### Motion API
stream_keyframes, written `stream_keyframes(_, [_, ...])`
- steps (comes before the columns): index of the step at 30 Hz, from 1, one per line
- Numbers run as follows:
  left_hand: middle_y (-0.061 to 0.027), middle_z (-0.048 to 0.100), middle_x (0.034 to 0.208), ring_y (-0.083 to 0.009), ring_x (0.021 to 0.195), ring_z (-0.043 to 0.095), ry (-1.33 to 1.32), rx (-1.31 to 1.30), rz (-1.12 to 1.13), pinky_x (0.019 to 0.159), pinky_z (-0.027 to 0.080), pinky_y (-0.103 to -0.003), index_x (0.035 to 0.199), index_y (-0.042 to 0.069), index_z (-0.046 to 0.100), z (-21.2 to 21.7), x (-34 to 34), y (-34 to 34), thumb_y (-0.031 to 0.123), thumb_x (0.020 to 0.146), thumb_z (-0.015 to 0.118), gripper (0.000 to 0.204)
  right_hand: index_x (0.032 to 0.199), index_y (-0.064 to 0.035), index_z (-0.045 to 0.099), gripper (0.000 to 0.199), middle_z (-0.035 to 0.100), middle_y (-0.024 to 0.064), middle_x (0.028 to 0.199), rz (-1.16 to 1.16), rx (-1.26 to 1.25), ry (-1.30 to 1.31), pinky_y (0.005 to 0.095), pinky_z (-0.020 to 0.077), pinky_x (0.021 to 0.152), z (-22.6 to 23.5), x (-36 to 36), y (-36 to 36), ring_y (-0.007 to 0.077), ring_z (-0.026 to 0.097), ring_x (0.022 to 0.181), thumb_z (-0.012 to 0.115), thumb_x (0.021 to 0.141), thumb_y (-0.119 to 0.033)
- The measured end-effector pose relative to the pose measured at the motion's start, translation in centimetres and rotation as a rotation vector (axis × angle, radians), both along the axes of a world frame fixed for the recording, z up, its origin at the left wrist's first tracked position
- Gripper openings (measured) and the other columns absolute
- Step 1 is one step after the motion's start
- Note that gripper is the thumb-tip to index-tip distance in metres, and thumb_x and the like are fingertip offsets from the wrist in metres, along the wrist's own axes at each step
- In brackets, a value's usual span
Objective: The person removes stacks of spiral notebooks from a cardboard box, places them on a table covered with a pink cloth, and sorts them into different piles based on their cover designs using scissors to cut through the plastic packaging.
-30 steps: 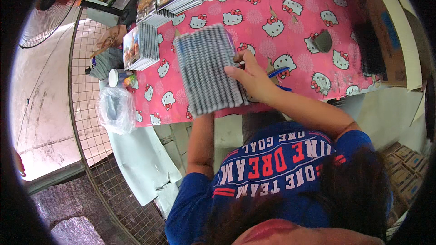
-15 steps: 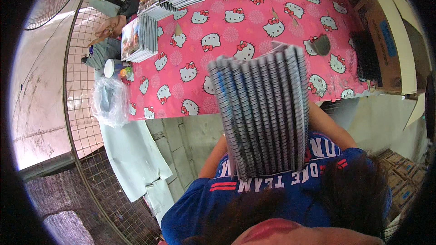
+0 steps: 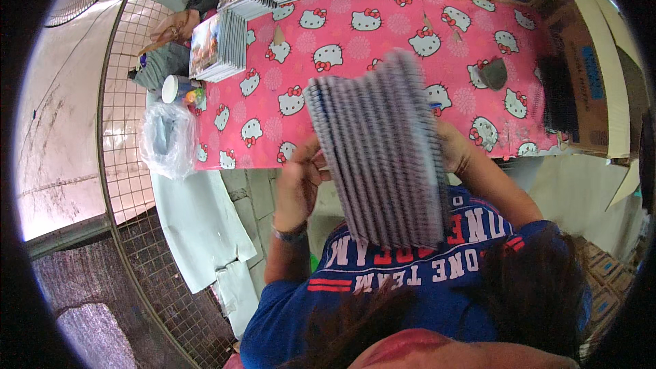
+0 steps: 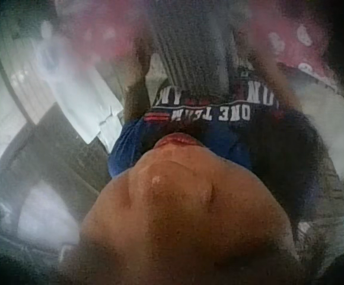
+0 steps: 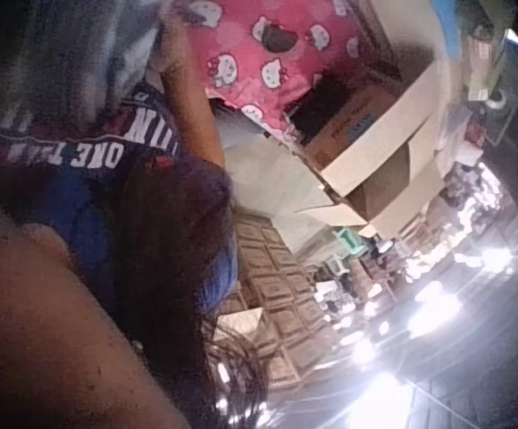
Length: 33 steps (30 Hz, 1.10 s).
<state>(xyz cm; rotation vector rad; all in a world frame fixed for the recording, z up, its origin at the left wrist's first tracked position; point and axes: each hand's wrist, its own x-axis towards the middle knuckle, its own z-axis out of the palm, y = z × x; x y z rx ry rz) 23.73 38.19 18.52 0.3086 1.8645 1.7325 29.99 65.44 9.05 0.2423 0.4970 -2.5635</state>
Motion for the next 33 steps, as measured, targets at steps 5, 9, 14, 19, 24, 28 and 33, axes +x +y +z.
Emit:
stream_keyframes(5, [-0.0154, 0.048, 0.139, -0.0313, 0.12, 0.052, -0.365, 0.327, 0.295, 0.105, 0.039, -0.045, 0.141, 0.004, 0.04, -9.1, -1.3, -4.0, 0.086, 0.079, 0.034, 0.103, 0.147, -0.0096, 0.023, 0.087, 0.052, 0.0163, 0.13, -0.017, 0.514, 0.023, 0.0432, 0.0465, 0.097, 5.5, -5.0, -4.8, 0.0273, 0.055, 0.115, 0.077, 0.081, -0.029])
stream_keyframes(9, [-0.0173, 0.048, 0.139, -0.0343, 0.121, 0.051, -0.806, 0.239, 0.522, 0.104, 0.041, -0.047, 0.144, 0.004, 0.038, -14.0, 0.0, -5.1, 0.087, 0.079, 0.03, 0.105, 0.151, -0.0093, 0.015, 0.118, 0.046, 0.0241, 0.136, 0.107, 1.258, 0.054, 0.0486, 0.0381, 0.104, 0.5, -7.5, -10.4, 0.0377, 0.048, 0.125, 0.08, 0.066, -0.057])
stream_keyframes(14, [-0.0176, 0.048, 0.139, -0.0346, 0.121, 0.051, -0.554, 0.202, 0.714, 0.102, 0.042, -0.047, 0.143, 0.004, 0.038, -12.5, 0.7, -5.3, 0.086, 0.08, 0.03, 0.104, 0.153, -0.0116, 0.014, 0.114, 0.03, 0.028, 0.144, 0.413, 1.529, 0.009, 0.0453, 0.0273, 0.112, 0.6, -6.7, -11.7, 0.0376, 0.031, 0.136, 0.076, 0.07, -0.059])
stream_keyframes(19, [-0.0138, 0.055, 0.131, -0.0288, 0.113, 0.057, -0.583, 0.447, 0.559, 0.095, 0.048, -0.042, 0.135, 0.004, 0.046, -13.9, 1.1, -7.0, 0.061, 0.089, 0.054, 0.073, 0.147, -0.0074, 0.032, 0.091, 0.037, 0.0255, 0.14, 0.111, 1.496, -0.068, 0.0431, 0.028, 0.11, -2.5, -3.5, -10.1, 0.0345, 0.034, 0.134, 0.069, 0.078, -0.055])
stream_keyframes(24, [-0.0102, 0.059, 0.123, -0.0233, 0.106, 0.06, -0.551, 0.094, 0.411, 0.089, 0.05, -0.038, 0.129, 0.005, 0.049, -14.2, 1.3, -6.5, 0.028, 0.085, 0.068, 0.053, 0.132, -0.0031, 0.049, 0.069, 0.056, 0.018, 0.124, 0.005, 1.237, -0.224, 0.0415, 0.0414, 0.097, -7.6, -3.9, -8.7, 0.0279, 0.055, 0.114, 0.055, 0.087, -0.055])
stream_keyframes(28, [-0.0108, 0.061, 0.12, -0.0249, 0.102, 0.063, -0.603, 0.138, 0.45, 0.086, 0.053, -0.04, 0.128, 0.003, 0.05, -14.0, 2.0, -4.8, 0.022, 0.084, 0.07, 0.052, 0.139, -0.003, 0.044, 0.084, 0.052, 0.0223, 0.131, 0.239, 0.63, -0.215, 0.0435, 0.0396, 0.1, -3.4, -2.8, -7.2, 0.0328, 0.051, 0.119, 0.051, 0.084, -0.067])
stream_keyframes(33, [-0.0115, 0.065, 0.115, -0.027, 0.098, 0.065, -0.793, 0.281, 0.505, 0.086, 0.053, -0.041, 0.123, 0.003, 0.056, -12.4, 5.1, -5.2, 0.036, 0.083, 0.067, 0.054, 0.145, -0.0041, 0.036, 0.095, 0.04, 0.0234, 0.142, 0.296, 0.589, -0.194, 0.0444, 0.0299, 0.108, -2.1, -1.5, -7.8, 0.0357, 0.039, 0.131, 0.05, 0.081, -0.072])
